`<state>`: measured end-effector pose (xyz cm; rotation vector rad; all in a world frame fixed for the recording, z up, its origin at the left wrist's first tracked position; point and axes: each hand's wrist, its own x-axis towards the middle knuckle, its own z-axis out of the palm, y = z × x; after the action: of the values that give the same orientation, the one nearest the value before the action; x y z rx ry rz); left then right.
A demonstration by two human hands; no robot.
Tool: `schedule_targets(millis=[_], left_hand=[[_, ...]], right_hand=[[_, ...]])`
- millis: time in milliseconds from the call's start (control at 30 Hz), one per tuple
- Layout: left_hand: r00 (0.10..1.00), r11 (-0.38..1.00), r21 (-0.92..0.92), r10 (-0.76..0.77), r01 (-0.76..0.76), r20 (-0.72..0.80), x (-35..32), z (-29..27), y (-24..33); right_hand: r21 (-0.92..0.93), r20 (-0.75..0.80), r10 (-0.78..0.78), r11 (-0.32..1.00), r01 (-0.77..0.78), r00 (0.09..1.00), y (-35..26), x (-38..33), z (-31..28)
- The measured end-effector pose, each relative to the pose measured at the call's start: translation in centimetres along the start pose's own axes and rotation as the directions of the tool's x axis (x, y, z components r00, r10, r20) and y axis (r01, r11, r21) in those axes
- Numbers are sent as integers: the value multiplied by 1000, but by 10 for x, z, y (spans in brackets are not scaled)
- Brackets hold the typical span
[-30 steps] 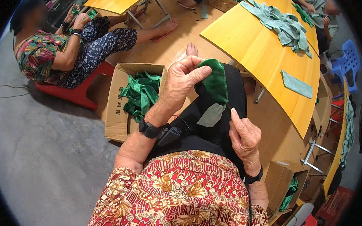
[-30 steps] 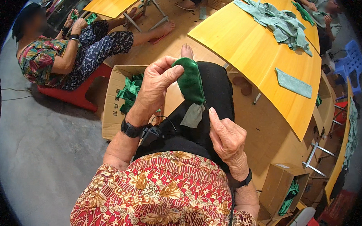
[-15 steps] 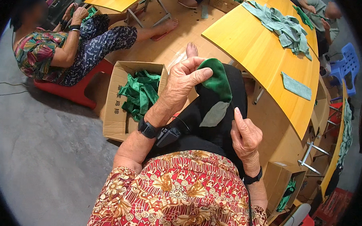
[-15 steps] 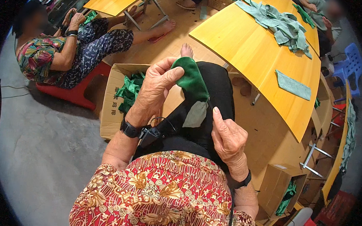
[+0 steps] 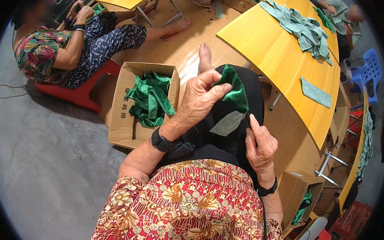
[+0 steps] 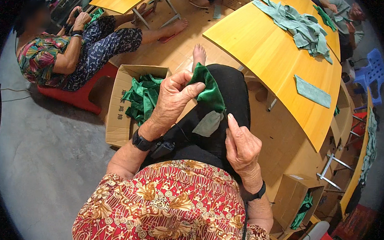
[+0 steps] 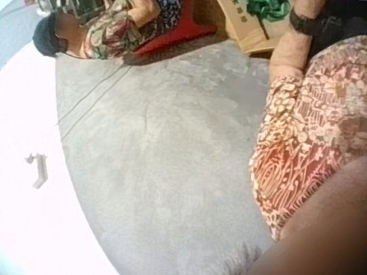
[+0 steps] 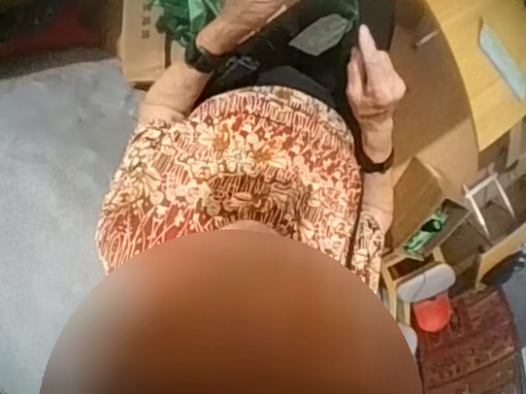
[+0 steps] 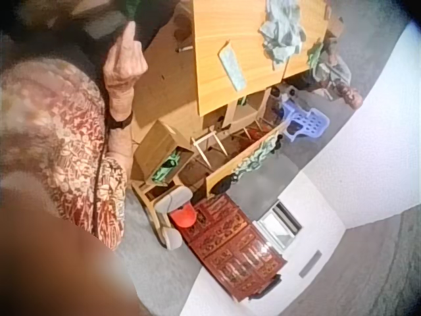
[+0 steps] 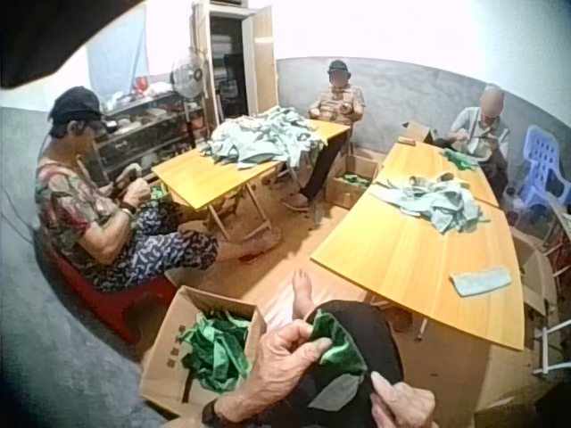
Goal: Folding and turning green fabric strips using a thin rod tool.
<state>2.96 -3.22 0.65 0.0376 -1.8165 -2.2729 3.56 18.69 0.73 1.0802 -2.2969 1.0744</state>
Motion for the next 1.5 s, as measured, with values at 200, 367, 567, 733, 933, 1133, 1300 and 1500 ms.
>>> schedule_targets(millis=[200,367,567,733,933,1133,1300,1500], left_hand=[[1000,999,54,-4,3,23,-2,-4,-3],[1000,999,-28,-23,23,-7,0,-6,23],[1000,998,-61,-14,15,7,0,-20,25],[999,997,-61,43,-43,-11,-1,-18,25],[1000,984,-177,2,-2,0,-3,-15,25],[997,979,-198,-26,39,71,-9,-10,9],[998,986,-156,-49,55,45,-9,-12,14],[999,958,-285,-13,3,-34,-10,-13,21]], right_hand=[[15,29,10,1000,-11,1000,-7,4,4],[-116,77,-140,982,149,987,-2,4,-2],[-95,45,-155,983,159,987,-3,-1,5],[8,80,-40,999,40,996,-7,-4,0],[52,93,-35,998,31,995,-10,-6,-1],[69,-15,-38,997,39,999,-15,-3,6],[50,22,-44,998,43,999,-11,-2,6],[11,49,-79,997,79,996,-5,-5,4]])
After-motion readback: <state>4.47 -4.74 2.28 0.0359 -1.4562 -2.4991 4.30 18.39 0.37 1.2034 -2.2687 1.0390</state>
